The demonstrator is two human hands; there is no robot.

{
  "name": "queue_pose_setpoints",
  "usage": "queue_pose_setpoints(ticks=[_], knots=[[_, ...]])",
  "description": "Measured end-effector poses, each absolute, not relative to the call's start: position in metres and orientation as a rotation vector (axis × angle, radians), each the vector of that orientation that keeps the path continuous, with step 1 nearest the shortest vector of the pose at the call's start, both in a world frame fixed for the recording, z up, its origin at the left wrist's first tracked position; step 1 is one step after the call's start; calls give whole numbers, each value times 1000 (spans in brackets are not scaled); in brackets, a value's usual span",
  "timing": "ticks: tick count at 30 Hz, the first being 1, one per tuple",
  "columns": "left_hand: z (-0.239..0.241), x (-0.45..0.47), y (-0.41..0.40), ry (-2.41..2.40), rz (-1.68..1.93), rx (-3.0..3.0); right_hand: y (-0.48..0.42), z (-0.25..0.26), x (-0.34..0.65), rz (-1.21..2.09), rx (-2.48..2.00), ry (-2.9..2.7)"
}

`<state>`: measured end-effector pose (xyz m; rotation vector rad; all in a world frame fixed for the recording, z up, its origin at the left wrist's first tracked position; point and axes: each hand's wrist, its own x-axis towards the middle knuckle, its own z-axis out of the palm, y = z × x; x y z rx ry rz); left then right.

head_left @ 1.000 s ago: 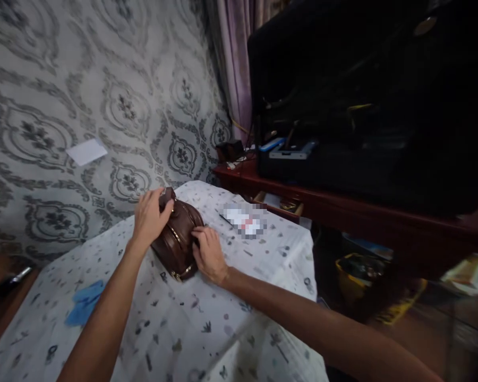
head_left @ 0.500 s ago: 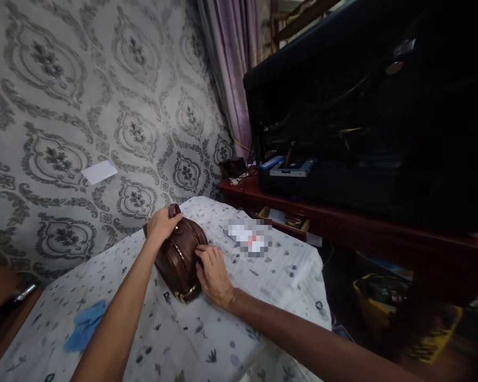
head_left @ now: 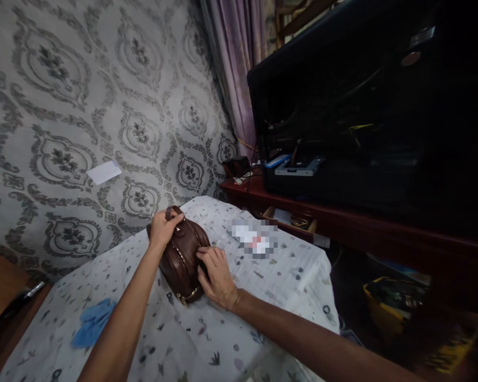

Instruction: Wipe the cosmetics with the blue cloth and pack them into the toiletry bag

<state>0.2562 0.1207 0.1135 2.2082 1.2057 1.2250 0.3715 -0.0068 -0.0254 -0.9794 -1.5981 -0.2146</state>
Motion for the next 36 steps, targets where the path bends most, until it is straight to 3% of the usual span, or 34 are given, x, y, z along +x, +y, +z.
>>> queue_pose_setpoints(ticks=[11,36], knots=[[123,222,85,1150,1121,2205,-6,-27,373,-188,-981,-1573],[99,209,31,1271,1345,2272,-3,-32,372,-286,-1020,-1613]])
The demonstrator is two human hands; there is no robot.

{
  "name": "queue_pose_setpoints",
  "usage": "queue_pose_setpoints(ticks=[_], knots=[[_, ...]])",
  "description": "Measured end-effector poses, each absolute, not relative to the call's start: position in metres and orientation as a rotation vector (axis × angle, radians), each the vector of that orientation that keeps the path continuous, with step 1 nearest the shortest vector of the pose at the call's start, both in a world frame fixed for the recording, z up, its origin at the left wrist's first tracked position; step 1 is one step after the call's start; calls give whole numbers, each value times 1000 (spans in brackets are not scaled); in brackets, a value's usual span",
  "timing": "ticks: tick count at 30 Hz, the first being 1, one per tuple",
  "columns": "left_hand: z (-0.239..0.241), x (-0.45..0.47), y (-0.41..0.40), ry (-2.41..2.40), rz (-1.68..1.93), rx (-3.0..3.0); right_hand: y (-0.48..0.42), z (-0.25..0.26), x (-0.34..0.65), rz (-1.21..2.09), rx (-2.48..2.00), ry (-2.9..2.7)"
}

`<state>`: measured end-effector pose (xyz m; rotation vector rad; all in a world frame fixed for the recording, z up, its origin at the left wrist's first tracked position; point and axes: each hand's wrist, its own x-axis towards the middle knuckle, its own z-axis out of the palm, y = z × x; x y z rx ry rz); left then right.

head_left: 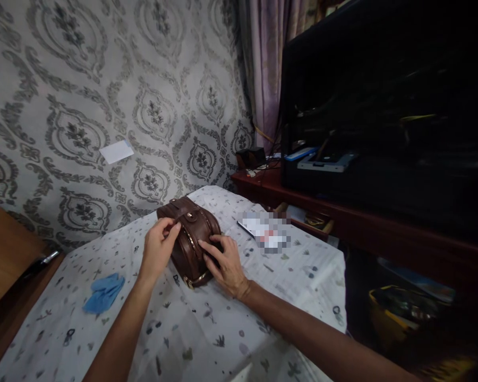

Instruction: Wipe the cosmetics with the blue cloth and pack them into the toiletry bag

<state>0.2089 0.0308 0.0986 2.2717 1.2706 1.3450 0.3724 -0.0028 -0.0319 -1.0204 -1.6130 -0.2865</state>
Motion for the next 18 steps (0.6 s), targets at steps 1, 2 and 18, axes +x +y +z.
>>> queue_pose_setpoints(ticks=[1,2,18], knots=[[94,211,24,1329,1427,2334,-3,-32,372,-290,-1021,-1612],[88,213,16,1379,1513,2433,-3,-32,372,-288,-1022,-1614],[19,211,1,1092,1330,3437,16,4,387,-15,-966,-1427]])
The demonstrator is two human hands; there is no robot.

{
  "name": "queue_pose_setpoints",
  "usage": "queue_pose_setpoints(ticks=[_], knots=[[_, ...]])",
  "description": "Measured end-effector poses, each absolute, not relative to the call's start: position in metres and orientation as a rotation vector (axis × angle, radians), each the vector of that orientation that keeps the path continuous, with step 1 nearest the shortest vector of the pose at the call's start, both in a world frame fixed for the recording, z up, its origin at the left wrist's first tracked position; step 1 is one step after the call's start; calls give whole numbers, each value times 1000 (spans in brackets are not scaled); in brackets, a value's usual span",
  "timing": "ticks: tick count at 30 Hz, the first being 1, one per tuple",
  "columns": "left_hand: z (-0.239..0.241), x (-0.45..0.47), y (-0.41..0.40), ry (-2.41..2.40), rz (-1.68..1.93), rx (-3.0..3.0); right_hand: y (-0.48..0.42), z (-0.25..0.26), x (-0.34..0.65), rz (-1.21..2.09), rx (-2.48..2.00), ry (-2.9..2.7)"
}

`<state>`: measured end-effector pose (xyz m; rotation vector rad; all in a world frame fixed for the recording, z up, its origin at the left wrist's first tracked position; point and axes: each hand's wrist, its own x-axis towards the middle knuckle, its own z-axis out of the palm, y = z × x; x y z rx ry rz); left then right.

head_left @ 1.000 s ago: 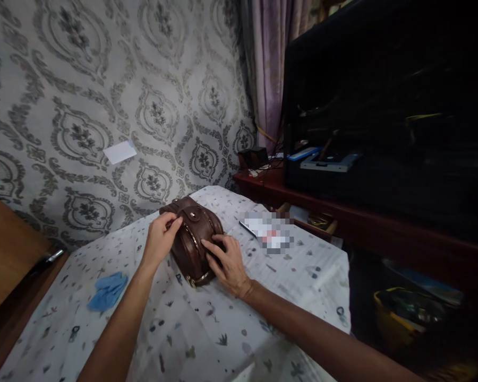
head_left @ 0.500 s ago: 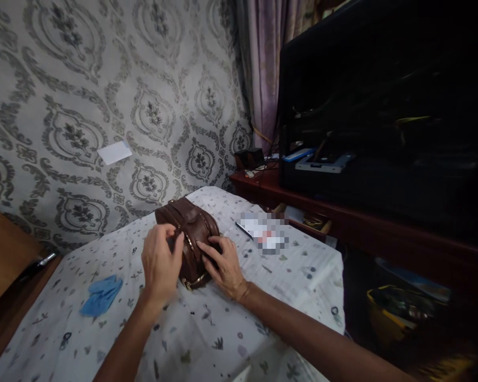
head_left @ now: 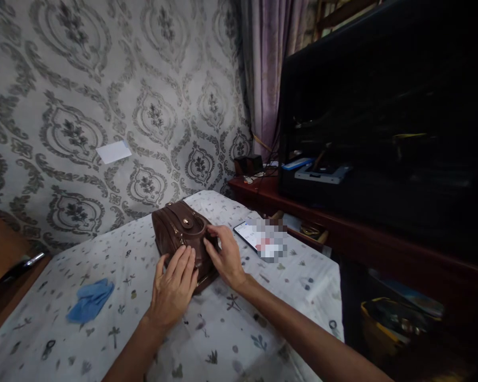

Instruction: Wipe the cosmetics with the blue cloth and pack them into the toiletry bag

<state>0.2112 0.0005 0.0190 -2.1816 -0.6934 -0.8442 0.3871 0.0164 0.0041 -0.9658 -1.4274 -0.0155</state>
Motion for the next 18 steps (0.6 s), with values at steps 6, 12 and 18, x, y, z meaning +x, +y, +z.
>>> queue_pose_setpoints(ticks=[6,12,18], knots=[[10,212,1,-704,-889,-2153,57,39,381,20,-940,-1374],[7,211,3,-694,-900,-2165,74,49,383,261,-893,-1320],[7,212,4,-685,-934,-2177,77,50,392,681,-708,-1172]])
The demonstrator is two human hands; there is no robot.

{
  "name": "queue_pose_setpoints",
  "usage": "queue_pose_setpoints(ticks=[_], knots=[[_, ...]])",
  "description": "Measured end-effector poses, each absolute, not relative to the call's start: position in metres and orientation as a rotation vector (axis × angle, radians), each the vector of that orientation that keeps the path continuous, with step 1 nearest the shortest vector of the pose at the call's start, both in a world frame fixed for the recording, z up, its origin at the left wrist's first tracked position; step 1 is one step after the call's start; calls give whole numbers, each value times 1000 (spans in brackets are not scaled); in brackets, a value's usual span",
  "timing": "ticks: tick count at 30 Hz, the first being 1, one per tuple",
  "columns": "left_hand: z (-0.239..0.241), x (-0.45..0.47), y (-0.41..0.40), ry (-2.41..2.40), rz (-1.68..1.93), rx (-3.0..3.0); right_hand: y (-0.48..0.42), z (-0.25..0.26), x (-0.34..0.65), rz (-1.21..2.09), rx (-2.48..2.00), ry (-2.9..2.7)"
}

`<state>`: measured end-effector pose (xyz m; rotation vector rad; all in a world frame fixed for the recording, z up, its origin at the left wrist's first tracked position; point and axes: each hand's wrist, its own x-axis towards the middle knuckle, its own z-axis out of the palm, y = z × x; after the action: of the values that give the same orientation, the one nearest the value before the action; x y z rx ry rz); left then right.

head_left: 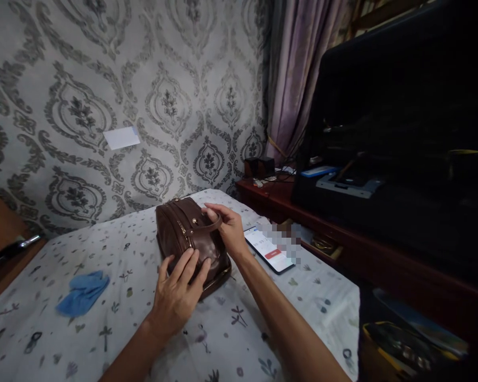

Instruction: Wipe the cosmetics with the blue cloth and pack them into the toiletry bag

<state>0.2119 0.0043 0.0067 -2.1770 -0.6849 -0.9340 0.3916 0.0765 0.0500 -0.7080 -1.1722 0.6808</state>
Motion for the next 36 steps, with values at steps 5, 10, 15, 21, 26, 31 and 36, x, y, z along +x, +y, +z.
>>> queue_pose_setpoints(ticks=[5,10,15,21,26,31,36], knots=[[5,211,5,-686,-934,-2190,72,47,387,714,-748,-1027],[5,212,4,-692,-946,-2192,67,49,385,625,-783,-970],[7,212,3,-692,-932,-2193,62,49,384,596,-811,-966],[7,212,2,-707,-935,-2198,58,42,393,668,-774,-1011],[6,210,1,-713,-896,-2196,59,42,403,582,-788,-1116],[5,208,1,-713,-854,-2195,55,42,400,594,-873,-1070],[5,209,0,-711,-842,-2195,51,43,398,613,-877,-1119]])
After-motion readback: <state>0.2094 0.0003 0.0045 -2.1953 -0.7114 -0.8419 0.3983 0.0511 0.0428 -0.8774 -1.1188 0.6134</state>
